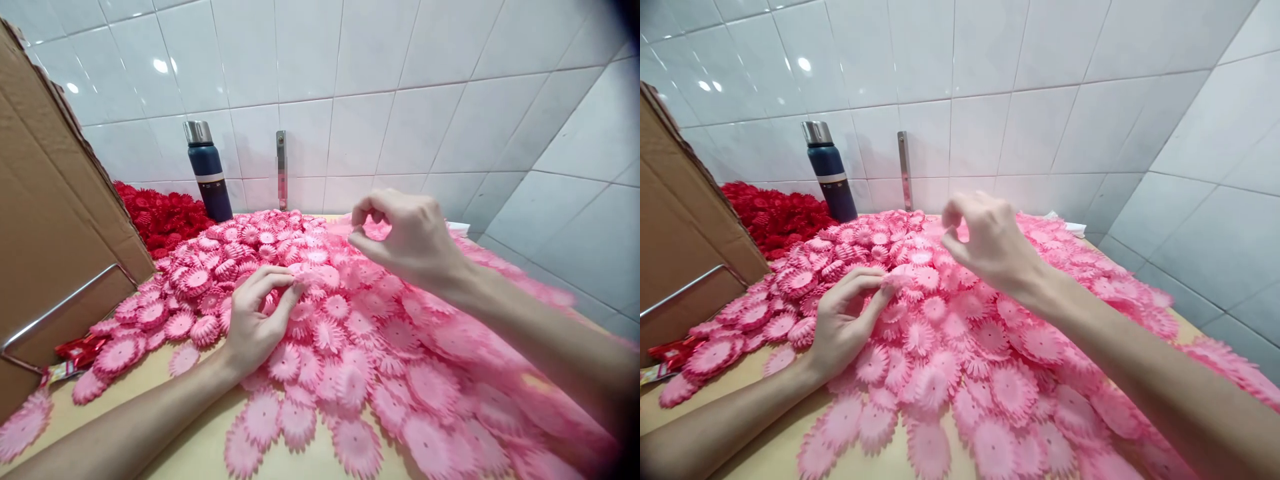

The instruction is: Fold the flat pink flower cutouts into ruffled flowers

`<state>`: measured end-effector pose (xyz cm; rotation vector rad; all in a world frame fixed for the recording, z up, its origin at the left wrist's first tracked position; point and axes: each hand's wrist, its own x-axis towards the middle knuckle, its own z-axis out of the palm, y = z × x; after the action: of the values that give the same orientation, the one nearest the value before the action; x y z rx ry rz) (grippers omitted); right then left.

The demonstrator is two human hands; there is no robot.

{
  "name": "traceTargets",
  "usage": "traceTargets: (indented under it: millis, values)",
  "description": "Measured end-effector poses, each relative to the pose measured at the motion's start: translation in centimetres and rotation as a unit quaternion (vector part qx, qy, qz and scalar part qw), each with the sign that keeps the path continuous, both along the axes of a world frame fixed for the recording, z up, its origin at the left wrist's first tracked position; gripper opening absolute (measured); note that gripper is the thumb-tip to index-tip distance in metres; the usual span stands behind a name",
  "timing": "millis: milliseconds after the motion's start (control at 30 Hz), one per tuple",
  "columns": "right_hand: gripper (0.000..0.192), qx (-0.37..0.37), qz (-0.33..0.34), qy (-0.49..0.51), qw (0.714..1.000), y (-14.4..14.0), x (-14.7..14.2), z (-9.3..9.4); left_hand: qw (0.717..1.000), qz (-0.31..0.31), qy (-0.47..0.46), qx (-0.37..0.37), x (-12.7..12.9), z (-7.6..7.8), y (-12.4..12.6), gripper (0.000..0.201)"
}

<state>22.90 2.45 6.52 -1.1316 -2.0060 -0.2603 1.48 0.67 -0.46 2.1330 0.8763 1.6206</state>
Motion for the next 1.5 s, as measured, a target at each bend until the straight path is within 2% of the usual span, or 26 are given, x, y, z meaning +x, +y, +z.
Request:
traceTargets:
  millis: [67, 133, 200, 300, 367, 400, 467, 533, 600, 667, 800, 900, 1000, 1067, 1233, 1367, 1500]
  values:
    - [0.009, 0.006, -0.027, 0.012, 1.000, 0.4, 0.6, 0.2, 1.000, 0.005, 0.001, 0.000, 0.0, 0.0, 0.0, 0.005]
    - [0.002, -0.016, -0.019, 0.028, 0.999, 0.2, 0.6, 0.5, 1.000, 0.010, 0.003, -0.002, 0.0, 0.1, 0.0, 0.005]
    - [0.009, -0.072, 0.031, 0.039, 0.996, -0.5, 0.0, 0.9, 1.000, 0.011, 0.008, -0.006, 0.1, 0.1, 0.1, 0.005]
    - [0.014, -0.168, 0.147, 0.016, 0.975, -1.7, -1.2, 1.1, 1.000, 0.004, 0.011, -0.011, 0.0, 0.1, 0.1, 0.005]
    - [0.012, -0.186, 0.195, 0.013, 0.963, -2.1, -1.7, 1.0, 1.000, -0.002, 0.012, -0.008, 0.0, 0.0, 0.1, 0.005]
    - [0.010, -0.181, 0.196, 0.019, 0.963, -2.1, -1.8, 0.9, 1.000, -0.003, 0.015, -0.006, 0.0, -0.1, 0.1, 0.007]
    - [0.011, -0.146, 0.151, 0.039, 0.977, -1.7, -1.7, 0.6, 1.000, -0.004, 0.021, -0.005, -0.1, -0.2, 0.1, 0.014]
    - [0.012, -0.079, 0.069, 0.052, 0.993, -1.2, -1.2, 0.6, 1.000, -0.004, 0.024, -0.005, -0.1, -0.5, 0.2, 0.027]
    - [0.008, -0.026, 0.008, 0.062, 0.998, -0.8, -0.8, 0.7, 1.000, -0.012, 0.019, -0.008, -0.1, -0.8, 0.3, 0.036]
    - [0.005, -0.052, 0.022, 0.071, 0.996, -0.9, -0.8, 1.0, 0.999, -0.032, 0.009, -0.022, -0.1, -1.1, 0.4, 0.040]
    - [0.003, -0.208, 0.161, 0.057, 0.963, -1.9, -1.9, 1.1, 0.996, -0.071, -0.021, -0.041, -0.2, -1.2, 0.3, 0.038]
    - [0.010, -0.214, 0.211, 0.032, 0.953, -2.5, -2.9, 0.6, 0.995, -0.085, -0.035, -0.034, -0.1, -1.1, 0.2, 0.038]
    - [0.015, -0.227, 0.227, 0.059, 0.945, -2.7, -3.4, 0.3, 0.990, -0.113, -0.074, -0.048, 0.0, -1.0, 0.3, 0.048]
    - [0.016, -0.246, 0.217, 0.085, 0.941, -2.6, -3.5, 0.3, 0.990, -0.110, -0.075, -0.052, 0.0, -1.1, 0.4, 0.051]
    - [0.013, -0.308, 0.219, 0.137, 0.916, -2.4, -3.4, 0.4, 0.996, -0.075, -0.040, -0.028, -0.3, -0.8, 0.4, 0.031]
    - [0.009, -0.368, 0.234, 0.153, 0.887, -1.9, -2.9, 0.2, 0.990, -0.107, -0.067, -0.060, -0.2, -0.7, 0.1, 0.032]
    - [0.013, -0.413, 0.256, 0.154, 0.860, -1.4, -2.2, 0.1, 0.987, -0.111, -0.084, -0.078, -0.1, -0.8, -0.1, 0.031]
